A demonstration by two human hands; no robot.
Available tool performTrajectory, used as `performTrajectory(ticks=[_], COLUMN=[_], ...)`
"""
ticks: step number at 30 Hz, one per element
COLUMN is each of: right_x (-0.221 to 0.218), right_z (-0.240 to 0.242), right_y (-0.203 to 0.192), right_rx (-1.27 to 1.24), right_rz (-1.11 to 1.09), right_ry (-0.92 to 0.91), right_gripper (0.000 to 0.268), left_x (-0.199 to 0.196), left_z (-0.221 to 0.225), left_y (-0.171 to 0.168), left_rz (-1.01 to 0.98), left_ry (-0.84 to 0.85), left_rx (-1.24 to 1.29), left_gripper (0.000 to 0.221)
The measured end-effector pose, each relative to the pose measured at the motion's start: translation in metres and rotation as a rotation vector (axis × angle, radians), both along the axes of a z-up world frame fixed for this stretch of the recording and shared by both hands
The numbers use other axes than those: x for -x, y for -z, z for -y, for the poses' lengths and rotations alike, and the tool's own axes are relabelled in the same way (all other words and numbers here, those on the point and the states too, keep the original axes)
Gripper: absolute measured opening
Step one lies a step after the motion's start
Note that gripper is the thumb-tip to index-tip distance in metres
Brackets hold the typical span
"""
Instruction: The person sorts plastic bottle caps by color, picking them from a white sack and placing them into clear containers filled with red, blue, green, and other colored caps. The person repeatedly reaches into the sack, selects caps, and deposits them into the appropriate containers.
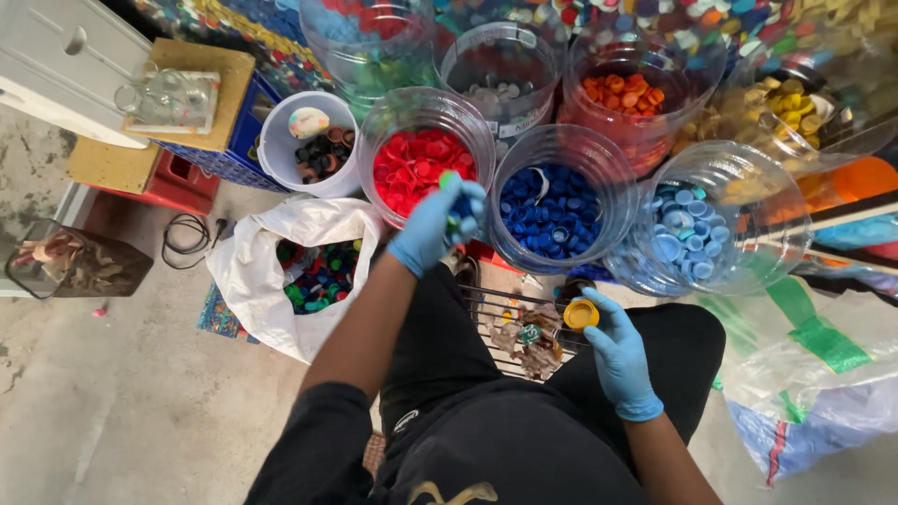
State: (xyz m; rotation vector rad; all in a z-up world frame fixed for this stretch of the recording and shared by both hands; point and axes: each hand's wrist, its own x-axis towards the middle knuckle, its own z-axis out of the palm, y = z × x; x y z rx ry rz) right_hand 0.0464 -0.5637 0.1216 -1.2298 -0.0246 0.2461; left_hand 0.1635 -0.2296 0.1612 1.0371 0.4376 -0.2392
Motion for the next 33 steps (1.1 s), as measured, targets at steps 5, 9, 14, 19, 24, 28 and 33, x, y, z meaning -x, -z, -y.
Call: performTrajectory(ticks=[5, 9, 14, 19, 24, 28, 33], right_x=[0.007, 0.009, 0.020, 0.008, -0.017, -0.032, -0.076], right_z=[0.003, 0.004, 0.010, 0.007, 0.016, 0.021, 0.044], right_y=[-0.016, -0.011, 0.004, -0.007, -0.004, -0.015, -0.031], right_rx=[0.069, 0.027, -0.027, -0.413, -0.641, -0.533, -0.497], right_rz=[-0.094, -0.136, -0.109, -0.133, -0.127, -0.158, -0.138], right_ry=[0.011, 0.100, 0.086, 0.181, 0.133, 0.146, 0.225], right_gripper=[0.065, 0.066, 0.071, 0.072, 0.062, 0.057, 0.050], left_x=[-0.118, -0.145, -0.085, 0.007, 0.083, 0.118, 0.141], left_z=[-0.094, -0.093, -0.039, -0.002, 0.020, 0.031, 0.037], left_y=[-0.124, -0.108, -0.066, -0.016, 0.001, 0.017, 0.022], left_rz=[0.149, 0.073, 0.054, 0.048, -0.036, -0.136, -0.219], left_ry=[-0.127, -0.158, 0.019, 0.243, 0.341, 0.312, 0.266], left_rx=[0.227, 0.137, 0.365, 0.294, 0.231, 0.193, 0.162], left_gripper=[0.067, 0.079, 0.025, 0.044, 0.038, 0.038, 0.047])
